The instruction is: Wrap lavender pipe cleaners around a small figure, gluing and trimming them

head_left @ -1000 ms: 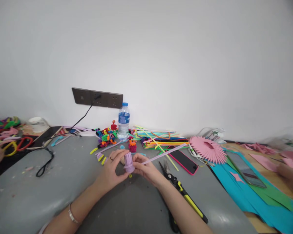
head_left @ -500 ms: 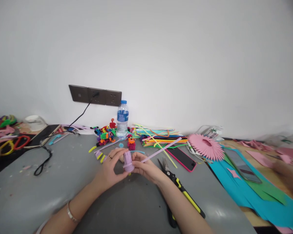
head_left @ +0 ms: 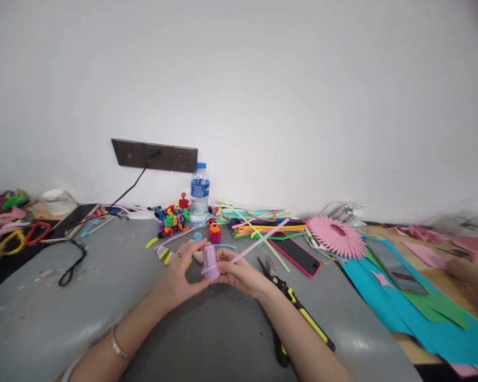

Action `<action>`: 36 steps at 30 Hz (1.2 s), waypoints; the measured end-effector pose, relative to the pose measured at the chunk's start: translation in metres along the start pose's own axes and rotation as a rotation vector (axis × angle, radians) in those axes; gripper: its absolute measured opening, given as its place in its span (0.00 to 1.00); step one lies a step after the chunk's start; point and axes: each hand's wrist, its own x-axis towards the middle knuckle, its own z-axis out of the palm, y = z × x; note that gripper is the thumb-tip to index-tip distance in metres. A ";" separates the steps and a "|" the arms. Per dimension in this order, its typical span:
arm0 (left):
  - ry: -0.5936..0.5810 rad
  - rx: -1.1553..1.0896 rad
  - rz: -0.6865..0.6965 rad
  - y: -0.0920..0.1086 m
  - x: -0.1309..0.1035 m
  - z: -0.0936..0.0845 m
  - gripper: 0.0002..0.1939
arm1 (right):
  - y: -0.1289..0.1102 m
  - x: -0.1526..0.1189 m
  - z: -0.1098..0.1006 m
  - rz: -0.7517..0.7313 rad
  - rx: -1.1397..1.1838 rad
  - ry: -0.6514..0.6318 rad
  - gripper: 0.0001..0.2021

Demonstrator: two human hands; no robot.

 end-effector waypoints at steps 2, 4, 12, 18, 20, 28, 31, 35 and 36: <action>-0.006 -0.006 0.008 0.001 0.001 0.000 0.32 | -0.001 0.000 0.000 -0.003 0.004 -0.004 0.16; -0.002 -0.009 0.011 0.002 0.002 0.000 0.31 | 0.000 0.000 0.000 0.000 0.015 -0.012 0.16; 0.013 -0.040 0.004 -0.002 0.000 0.002 0.31 | 0.000 0.001 -0.002 0.026 0.047 -0.022 0.15; -0.046 -0.123 -0.012 -0.005 -0.001 -0.001 0.37 | -0.004 -0.001 0.001 0.026 0.074 -0.009 0.15; -0.026 -0.164 -0.004 -0.007 -0.001 -0.002 0.33 | -0.003 -0.001 0.000 0.027 0.080 -0.012 0.15; -0.019 -0.126 0.009 -0.013 -0.001 -0.007 0.26 | 0.000 0.001 -0.003 0.031 0.074 -0.015 0.16; -0.038 -0.120 0.030 -0.010 0.001 -0.009 0.24 | 0.000 0.000 -0.003 0.044 0.071 -0.019 0.17; -0.057 -0.151 0.055 -0.007 0.005 -0.012 0.22 | 0.000 0.000 -0.004 0.070 0.060 -0.042 0.17; -0.059 -0.156 0.062 -0.006 0.005 -0.013 0.22 | 0.000 -0.001 -0.004 0.074 0.059 -0.048 0.17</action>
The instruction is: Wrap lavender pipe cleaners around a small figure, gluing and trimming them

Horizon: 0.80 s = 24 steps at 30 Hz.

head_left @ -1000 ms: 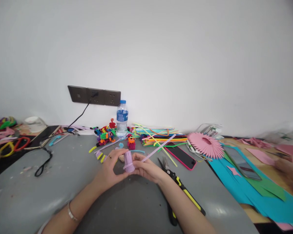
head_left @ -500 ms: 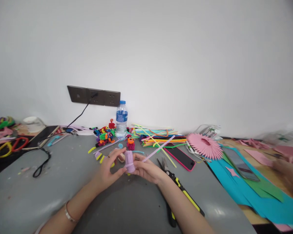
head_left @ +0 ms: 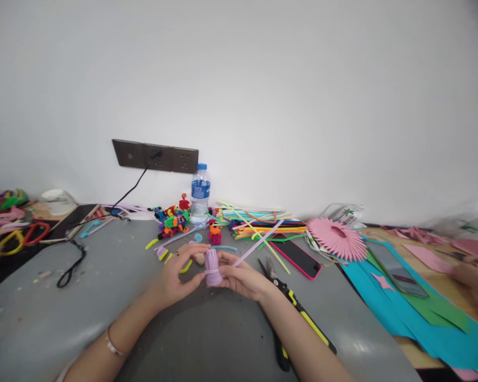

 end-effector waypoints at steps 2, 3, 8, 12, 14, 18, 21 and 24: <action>0.005 -0.007 0.012 0.001 0.001 -0.001 0.21 | 0.000 0.000 0.000 0.006 -0.004 -0.013 0.17; 0.006 -0.010 0.016 0.001 0.002 -0.001 0.21 | 0.000 -0.001 0.000 0.009 -0.005 -0.021 0.17; 0.023 -0.033 0.023 0.000 0.002 -0.005 0.20 | 0.001 -0.001 0.000 0.008 0.001 -0.035 0.17; 0.020 -0.070 -0.011 -0.002 0.002 -0.006 0.18 | -0.002 -0.003 0.002 0.021 0.000 -0.047 0.17; 0.017 -0.109 -0.014 -0.004 0.002 -0.006 0.19 | -0.003 -0.004 0.003 0.045 -0.008 -0.061 0.18; 0.004 -0.182 -0.004 -0.009 0.001 -0.004 0.21 | -0.005 -0.006 0.004 0.083 -0.001 -0.105 0.20; 0.000 -0.198 -0.013 -0.009 0.001 -0.003 0.22 | -0.005 -0.007 0.004 0.094 0.005 -0.120 0.21; 0.017 -0.200 -0.004 -0.008 0.001 -0.002 0.21 | -0.004 -0.006 0.004 0.084 0.012 -0.102 0.21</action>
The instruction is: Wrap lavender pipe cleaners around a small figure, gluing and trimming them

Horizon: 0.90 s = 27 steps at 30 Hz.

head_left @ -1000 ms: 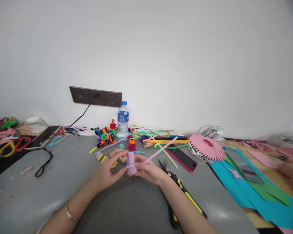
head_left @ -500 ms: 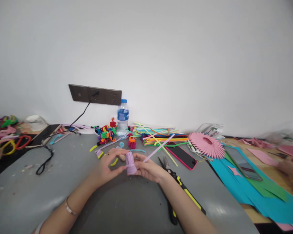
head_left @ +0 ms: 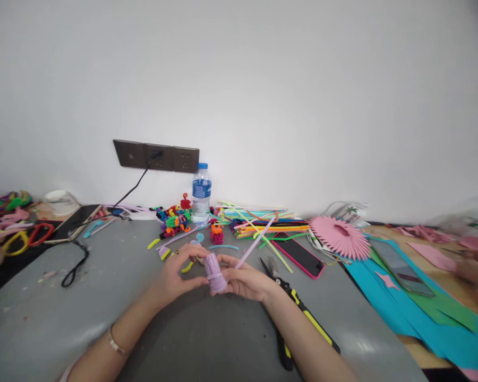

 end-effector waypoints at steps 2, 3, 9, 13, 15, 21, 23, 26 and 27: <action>0.008 -0.001 0.019 0.000 0.000 0.001 0.20 | 0.001 0.000 0.000 -0.015 0.007 0.009 0.20; 0.010 -0.001 0.027 0.000 0.000 0.001 0.20 | 0.001 0.000 -0.001 -0.019 0.009 0.010 0.20; 0.030 0.018 0.029 0.002 0.000 0.002 0.19 | 0.001 0.000 -0.001 -0.013 0.011 -0.006 0.18; 0.034 0.008 0.055 0.006 0.002 0.002 0.19 | 0.002 0.001 0.000 -0.018 0.019 -0.007 0.18; 0.035 0.004 0.072 0.007 0.003 0.001 0.19 | 0.001 0.001 0.000 -0.015 0.021 0.000 0.19; 0.020 0.026 0.022 0.006 -0.004 0.003 0.29 | 0.000 0.000 0.001 -0.054 0.018 0.048 0.21; 0.024 0.053 0.010 0.004 -0.006 0.005 0.34 | 0.000 0.001 0.000 -0.090 0.034 0.078 0.20; 0.024 0.072 0.043 0.004 -0.007 0.008 0.30 | 0.000 0.002 0.000 -0.128 0.052 0.089 0.20; 0.025 0.066 0.059 0.005 -0.006 0.008 0.26 | 0.000 0.003 0.000 -0.130 0.050 0.086 0.20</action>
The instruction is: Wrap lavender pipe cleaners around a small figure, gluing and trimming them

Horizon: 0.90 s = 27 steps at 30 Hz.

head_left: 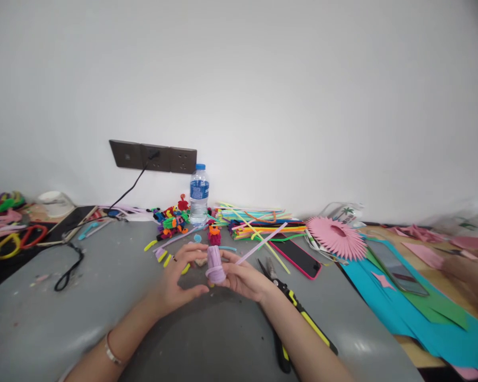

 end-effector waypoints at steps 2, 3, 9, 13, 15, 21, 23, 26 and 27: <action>0.018 -0.013 0.017 0.002 0.002 0.001 0.20 | 0.000 0.000 0.001 0.008 -0.009 -0.008 0.21; 0.028 -0.016 0.018 0.002 0.002 0.001 0.18 | 0.000 0.000 0.001 0.013 -0.010 -0.009 0.22; -0.034 0.060 0.010 0.003 0.000 0.000 0.32 | 0.000 0.001 0.003 0.012 0.009 0.011 0.22; -0.080 0.133 -0.048 0.004 -0.004 0.003 0.39 | 0.001 0.002 0.003 0.024 -0.001 0.009 0.20; -0.089 0.153 -0.065 0.003 -0.005 0.005 0.39 | 0.001 0.002 0.003 0.029 -0.005 0.012 0.19; -0.024 0.107 -0.053 -0.003 -0.004 0.005 0.36 | 0.003 0.003 0.001 0.003 -0.023 0.073 0.20; 0.001 0.087 -0.075 -0.004 -0.003 0.005 0.34 | 0.002 0.003 0.001 -0.009 -0.036 0.110 0.20; 0.012 0.086 -0.097 -0.004 -0.003 0.004 0.34 | 0.001 0.004 0.001 -0.030 -0.059 0.151 0.19; 0.008 0.091 -0.100 -0.004 -0.003 0.004 0.35 | 0.001 0.004 0.001 -0.034 -0.068 0.159 0.18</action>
